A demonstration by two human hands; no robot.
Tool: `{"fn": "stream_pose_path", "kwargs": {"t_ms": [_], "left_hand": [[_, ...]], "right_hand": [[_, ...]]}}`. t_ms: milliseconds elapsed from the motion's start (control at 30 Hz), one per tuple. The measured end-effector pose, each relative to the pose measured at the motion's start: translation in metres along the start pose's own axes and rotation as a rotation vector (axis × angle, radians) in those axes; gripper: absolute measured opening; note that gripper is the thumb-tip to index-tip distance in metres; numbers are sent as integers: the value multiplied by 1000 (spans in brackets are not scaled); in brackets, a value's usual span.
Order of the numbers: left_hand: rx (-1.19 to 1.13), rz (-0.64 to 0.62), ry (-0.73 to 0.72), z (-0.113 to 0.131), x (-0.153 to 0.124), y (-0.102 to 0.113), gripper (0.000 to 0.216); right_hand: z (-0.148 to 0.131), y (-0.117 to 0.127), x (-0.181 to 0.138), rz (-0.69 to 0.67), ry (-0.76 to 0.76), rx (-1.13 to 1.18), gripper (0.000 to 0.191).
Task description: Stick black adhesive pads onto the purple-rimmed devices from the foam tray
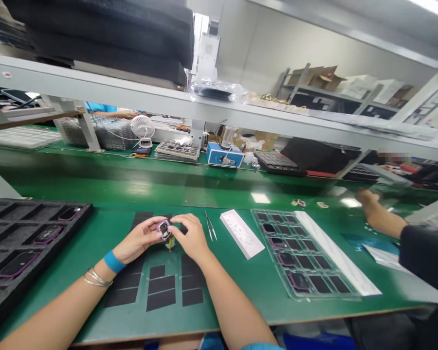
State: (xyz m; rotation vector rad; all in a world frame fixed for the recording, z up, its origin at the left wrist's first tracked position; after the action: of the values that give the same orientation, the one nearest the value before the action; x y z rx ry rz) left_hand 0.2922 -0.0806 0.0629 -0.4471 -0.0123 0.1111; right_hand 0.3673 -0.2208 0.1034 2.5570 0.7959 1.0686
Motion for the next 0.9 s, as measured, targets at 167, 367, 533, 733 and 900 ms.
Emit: {"fn": "stream_pose_path", "kwargs": {"t_ms": [167,367,533,733,900], "left_hand": [[-13,-17,5,-6,2,-2,45],[-33,-15,12,-11,2,-3,43],[-51,-18,23,-12,2,-2,41],[22,36,-30,-14,4,3,45],[-16,31,39,-12,3,3,45]], "right_hand": [[-2,-9,-4,14,22,-120,7],[2,-13,-7,13,24,-171,9],[1,-17,-9,68,-4,-126,10],[-2,-18,-10,-13,36,-238,13],[11,-12,-4,-74,-144,-20,11]]}}
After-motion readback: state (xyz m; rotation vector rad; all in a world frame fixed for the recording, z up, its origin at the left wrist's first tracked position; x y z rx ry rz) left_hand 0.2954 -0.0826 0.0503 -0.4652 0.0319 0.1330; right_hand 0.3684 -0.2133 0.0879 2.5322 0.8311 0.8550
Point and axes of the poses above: each hand's wrist, its own x-axis towards the middle knuckle, its own y-axis out of the back of the hand, z = x × y, the point moved 4 cm from there along x, towards the middle knuckle, and after that the axes turned 3 degrees about x, right-handed, at the moved point
